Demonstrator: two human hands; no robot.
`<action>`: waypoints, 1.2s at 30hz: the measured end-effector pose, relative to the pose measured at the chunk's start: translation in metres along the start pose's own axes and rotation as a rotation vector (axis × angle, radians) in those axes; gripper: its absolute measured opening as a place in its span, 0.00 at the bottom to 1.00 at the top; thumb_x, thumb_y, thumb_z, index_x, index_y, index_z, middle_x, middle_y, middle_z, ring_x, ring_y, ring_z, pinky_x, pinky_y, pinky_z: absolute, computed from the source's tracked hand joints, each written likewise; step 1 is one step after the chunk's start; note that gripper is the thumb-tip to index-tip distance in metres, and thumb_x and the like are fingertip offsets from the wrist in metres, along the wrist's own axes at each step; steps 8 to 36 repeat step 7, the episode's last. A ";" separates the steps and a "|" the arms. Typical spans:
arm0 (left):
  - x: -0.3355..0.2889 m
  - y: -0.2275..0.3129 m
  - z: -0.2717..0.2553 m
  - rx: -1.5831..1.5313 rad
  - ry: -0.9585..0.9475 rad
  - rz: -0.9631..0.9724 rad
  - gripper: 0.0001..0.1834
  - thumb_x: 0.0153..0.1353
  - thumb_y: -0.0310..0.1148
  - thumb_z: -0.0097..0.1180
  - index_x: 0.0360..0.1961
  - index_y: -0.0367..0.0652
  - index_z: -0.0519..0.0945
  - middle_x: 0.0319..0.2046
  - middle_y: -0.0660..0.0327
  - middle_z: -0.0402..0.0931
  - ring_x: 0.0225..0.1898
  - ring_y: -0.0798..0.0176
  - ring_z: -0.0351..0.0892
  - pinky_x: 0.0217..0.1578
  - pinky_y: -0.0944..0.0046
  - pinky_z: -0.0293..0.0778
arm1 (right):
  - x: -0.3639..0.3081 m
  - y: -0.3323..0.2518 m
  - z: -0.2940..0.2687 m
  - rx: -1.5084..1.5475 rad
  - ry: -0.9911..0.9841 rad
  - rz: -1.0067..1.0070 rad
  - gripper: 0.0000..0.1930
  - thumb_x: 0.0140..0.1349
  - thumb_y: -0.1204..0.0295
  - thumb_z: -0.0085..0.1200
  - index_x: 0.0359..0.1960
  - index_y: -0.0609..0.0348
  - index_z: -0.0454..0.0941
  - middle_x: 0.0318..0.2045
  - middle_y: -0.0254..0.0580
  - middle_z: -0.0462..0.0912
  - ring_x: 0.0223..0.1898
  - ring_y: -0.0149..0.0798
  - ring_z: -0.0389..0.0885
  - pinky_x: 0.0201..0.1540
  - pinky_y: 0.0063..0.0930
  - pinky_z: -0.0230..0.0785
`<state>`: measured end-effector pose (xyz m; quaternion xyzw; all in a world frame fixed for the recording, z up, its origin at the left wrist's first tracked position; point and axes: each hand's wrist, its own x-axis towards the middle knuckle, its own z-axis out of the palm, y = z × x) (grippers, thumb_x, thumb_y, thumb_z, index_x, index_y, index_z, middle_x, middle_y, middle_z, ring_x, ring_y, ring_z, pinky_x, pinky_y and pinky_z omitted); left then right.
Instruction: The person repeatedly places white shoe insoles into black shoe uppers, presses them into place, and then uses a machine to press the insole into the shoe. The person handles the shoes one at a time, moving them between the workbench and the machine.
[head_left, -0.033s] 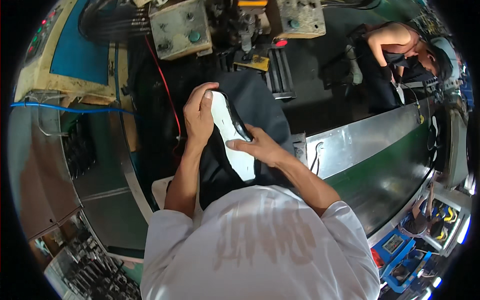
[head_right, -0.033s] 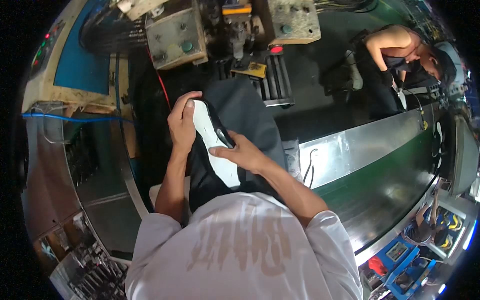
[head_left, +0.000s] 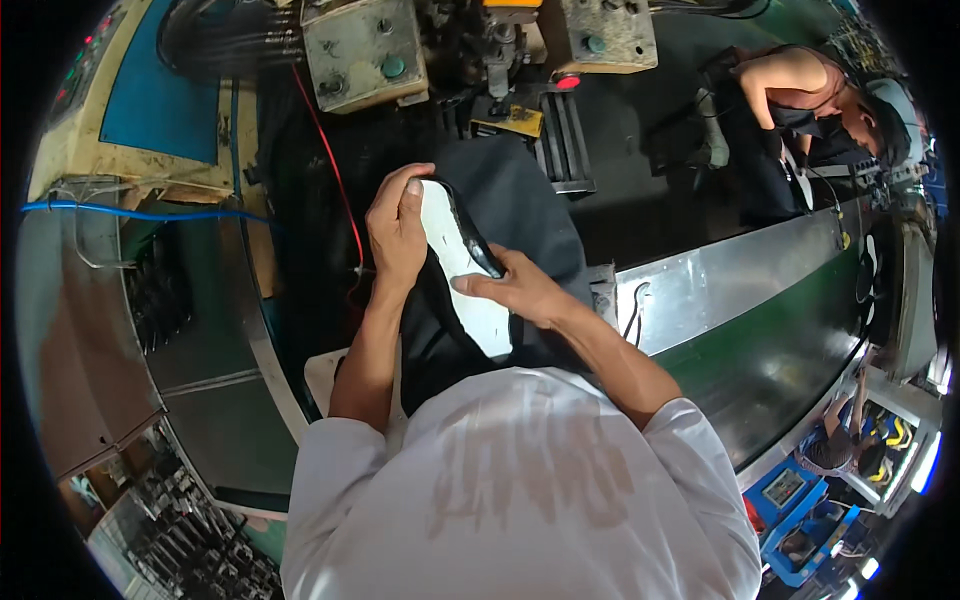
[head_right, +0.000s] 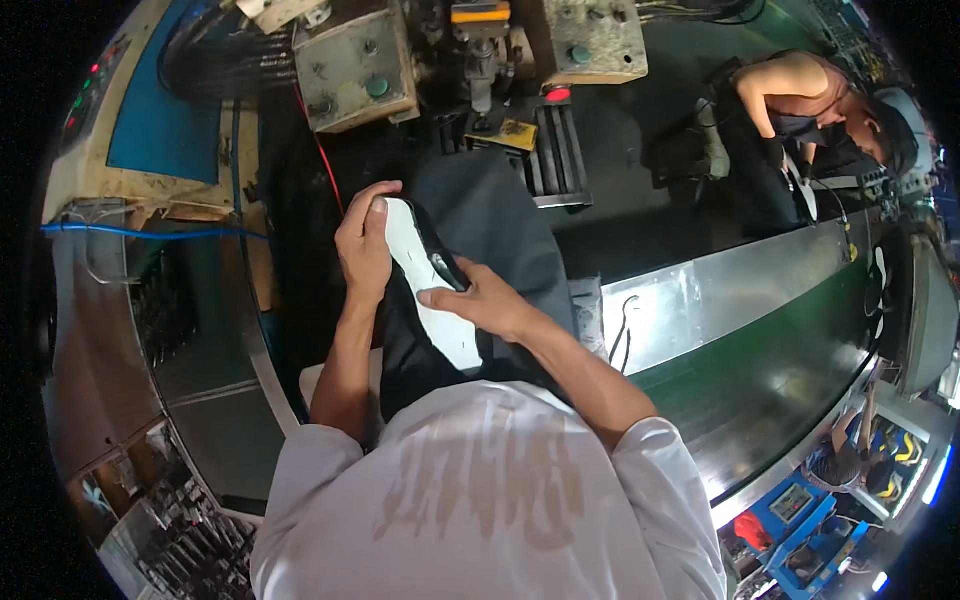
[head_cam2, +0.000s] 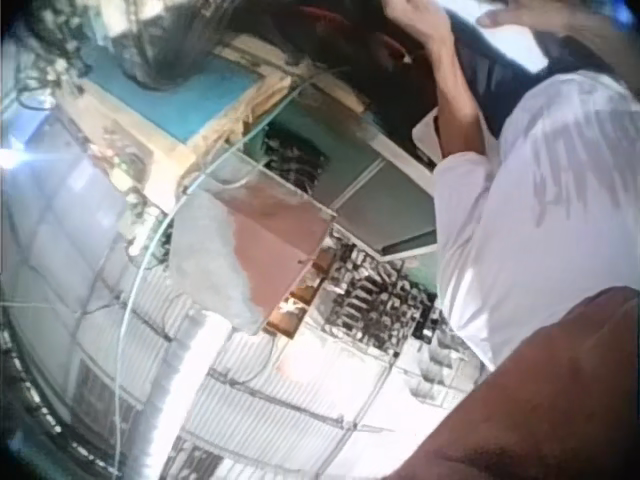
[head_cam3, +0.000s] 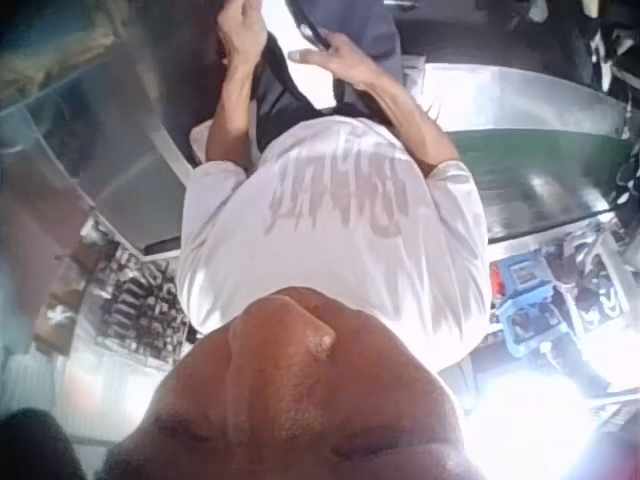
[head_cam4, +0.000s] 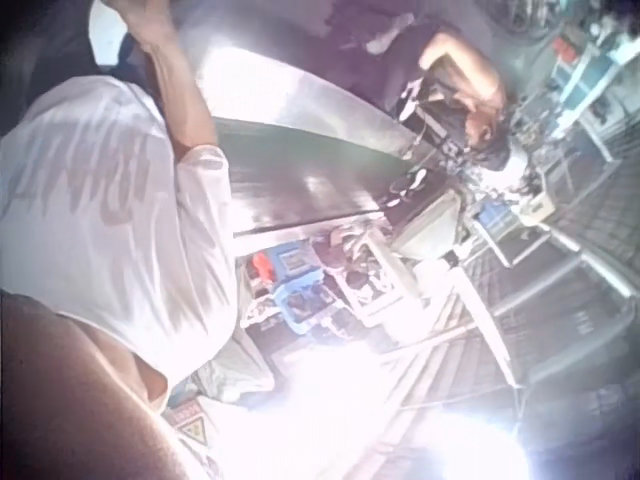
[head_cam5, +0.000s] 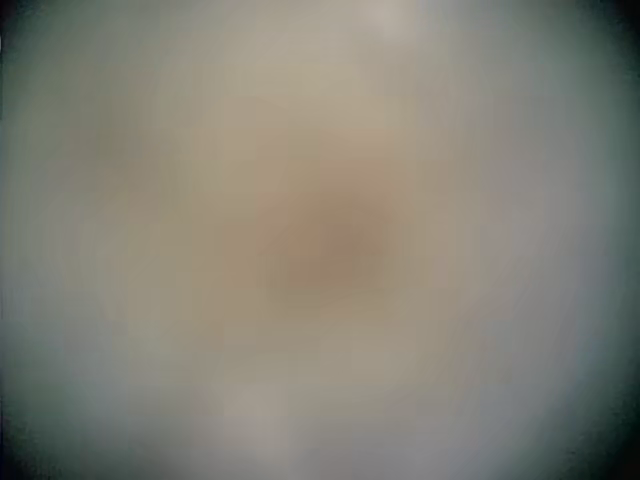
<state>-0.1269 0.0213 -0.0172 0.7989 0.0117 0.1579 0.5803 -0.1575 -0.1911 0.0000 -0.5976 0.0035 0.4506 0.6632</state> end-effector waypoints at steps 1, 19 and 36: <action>0.000 -0.009 -0.003 -0.013 0.024 -0.033 0.16 0.79 0.33 0.49 0.55 0.34 0.85 0.53 0.56 0.86 0.56 0.63 0.81 0.61 0.63 0.72 | 0.009 0.003 0.002 0.031 0.019 -0.016 0.50 0.65 0.57 0.73 0.74 0.83 0.59 0.46 0.52 0.89 0.44 0.46 0.91 0.54 0.35 0.81; 0.025 -0.049 -0.037 -0.035 -0.253 -0.241 0.20 0.78 0.32 0.53 0.67 0.40 0.79 0.54 0.55 0.85 0.57 0.64 0.80 0.63 0.65 0.70 | -0.011 -0.007 0.014 -1.017 0.292 -0.445 0.53 0.64 0.46 0.72 0.82 0.59 0.55 0.77 0.72 0.59 0.75 0.68 0.65 0.73 0.49 0.68; 0.025 -0.049 -0.037 -0.035 -0.253 -0.241 0.20 0.78 0.32 0.53 0.67 0.40 0.79 0.54 0.55 0.85 0.57 0.64 0.80 0.63 0.65 0.70 | -0.011 -0.007 0.014 -1.017 0.292 -0.445 0.53 0.64 0.46 0.72 0.82 0.59 0.55 0.77 0.72 0.59 0.75 0.68 0.65 0.73 0.49 0.68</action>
